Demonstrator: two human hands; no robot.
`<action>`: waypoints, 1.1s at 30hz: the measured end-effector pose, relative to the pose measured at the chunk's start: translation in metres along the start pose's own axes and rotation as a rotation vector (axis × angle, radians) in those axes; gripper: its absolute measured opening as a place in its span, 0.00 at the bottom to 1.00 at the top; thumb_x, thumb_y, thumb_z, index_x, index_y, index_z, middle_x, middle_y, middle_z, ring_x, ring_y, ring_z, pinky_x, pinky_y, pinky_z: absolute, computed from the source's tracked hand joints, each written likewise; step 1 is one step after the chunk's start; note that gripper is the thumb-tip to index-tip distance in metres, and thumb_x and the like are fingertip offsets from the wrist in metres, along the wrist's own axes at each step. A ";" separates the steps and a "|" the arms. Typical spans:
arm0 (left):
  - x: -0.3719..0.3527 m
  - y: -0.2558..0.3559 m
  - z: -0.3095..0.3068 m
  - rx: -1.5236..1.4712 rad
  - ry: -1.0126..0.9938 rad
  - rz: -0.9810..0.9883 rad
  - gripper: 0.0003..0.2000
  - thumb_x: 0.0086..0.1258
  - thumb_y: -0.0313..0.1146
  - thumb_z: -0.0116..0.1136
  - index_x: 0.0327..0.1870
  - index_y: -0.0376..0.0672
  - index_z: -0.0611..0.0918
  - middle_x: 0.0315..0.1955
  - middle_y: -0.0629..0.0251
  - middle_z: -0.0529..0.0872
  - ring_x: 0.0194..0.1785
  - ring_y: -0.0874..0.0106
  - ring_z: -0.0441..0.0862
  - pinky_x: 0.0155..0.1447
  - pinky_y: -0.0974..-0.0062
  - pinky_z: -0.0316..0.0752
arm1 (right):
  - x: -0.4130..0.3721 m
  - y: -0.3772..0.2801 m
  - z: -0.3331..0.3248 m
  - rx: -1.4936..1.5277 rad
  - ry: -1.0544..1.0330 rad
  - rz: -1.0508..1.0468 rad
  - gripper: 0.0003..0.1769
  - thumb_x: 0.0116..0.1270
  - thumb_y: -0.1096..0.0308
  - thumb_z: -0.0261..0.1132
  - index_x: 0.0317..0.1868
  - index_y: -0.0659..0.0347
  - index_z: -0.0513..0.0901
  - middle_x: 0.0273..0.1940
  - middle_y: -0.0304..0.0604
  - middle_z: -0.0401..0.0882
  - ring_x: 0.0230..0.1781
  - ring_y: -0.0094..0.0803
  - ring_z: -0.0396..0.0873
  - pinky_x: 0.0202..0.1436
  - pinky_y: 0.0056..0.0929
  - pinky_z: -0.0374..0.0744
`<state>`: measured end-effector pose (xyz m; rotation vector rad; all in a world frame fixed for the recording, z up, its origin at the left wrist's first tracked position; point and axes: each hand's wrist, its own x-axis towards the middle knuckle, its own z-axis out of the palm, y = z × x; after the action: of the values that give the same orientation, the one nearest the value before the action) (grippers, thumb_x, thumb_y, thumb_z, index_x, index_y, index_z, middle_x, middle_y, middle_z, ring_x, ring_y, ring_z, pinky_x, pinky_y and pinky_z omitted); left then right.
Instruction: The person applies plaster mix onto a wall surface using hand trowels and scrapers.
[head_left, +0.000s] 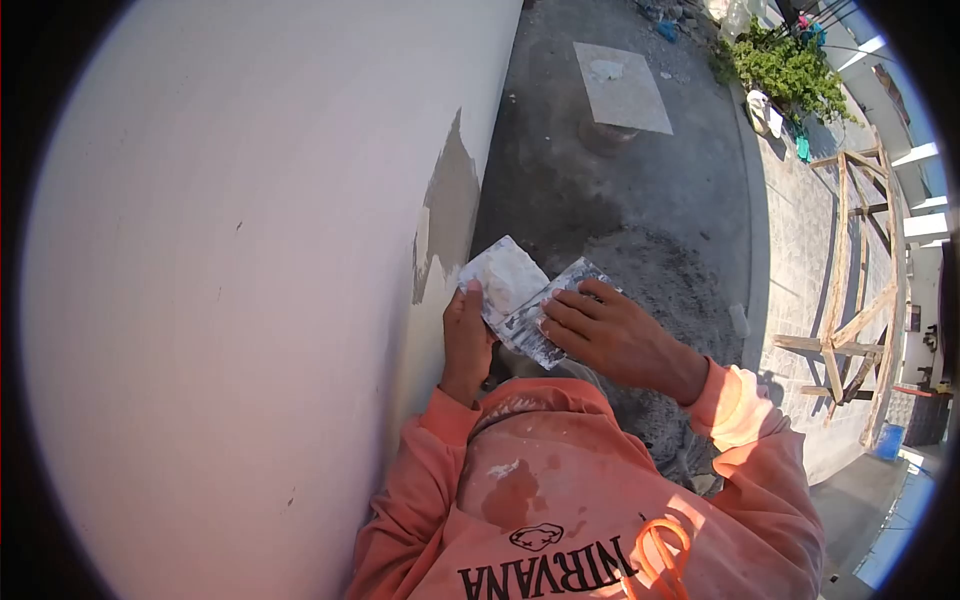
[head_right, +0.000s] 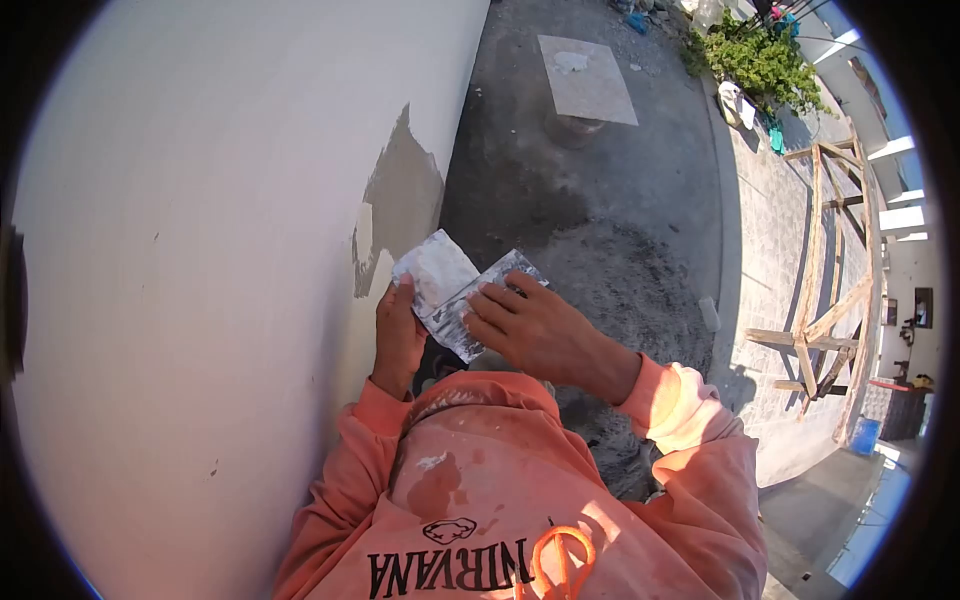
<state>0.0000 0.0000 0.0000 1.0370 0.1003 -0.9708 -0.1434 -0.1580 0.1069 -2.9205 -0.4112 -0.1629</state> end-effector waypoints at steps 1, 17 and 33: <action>0.000 -0.001 0.004 -0.027 0.008 -0.008 0.17 0.80 0.39 0.44 0.57 0.34 0.75 0.49 0.58 0.84 0.49 0.69 0.85 0.52 0.72 0.81 | -0.001 0.001 0.000 -0.003 -0.014 -0.004 0.20 0.59 0.68 0.63 0.53 0.61 0.77 0.54 0.45 0.78 0.60 0.37 0.75 0.64 0.38 0.69; 0.019 -0.035 -0.013 -0.252 -0.080 -0.213 0.18 0.81 0.35 0.41 0.61 0.31 0.72 0.53 0.53 0.81 0.55 0.62 0.82 0.56 0.62 0.80 | 0.035 0.043 -0.011 0.323 -0.581 0.048 0.27 0.47 0.79 0.63 0.52 0.60 0.81 0.45 0.50 0.84 0.46 0.49 0.81 0.46 0.45 0.78; 0.033 -0.055 -0.022 -0.316 -0.042 -0.293 0.18 0.80 0.33 0.41 0.63 0.30 0.70 0.56 0.52 0.79 0.57 0.60 0.81 0.60 0.59 0.78 | 0.074 0.057 -0.036 0.382 -0.766 -0.083 0.18 0.51 0.79 0.60 0.45 0.63 0.81 0.32 0.58 0.82 0.37 0.57 0.80 0.40 0.49 0.76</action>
<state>-0.0123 -0.0126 -0.0653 0.7215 0.3672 -1.1965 -0.0600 -0.1996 0.1425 -2.4762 -0.5844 0.9362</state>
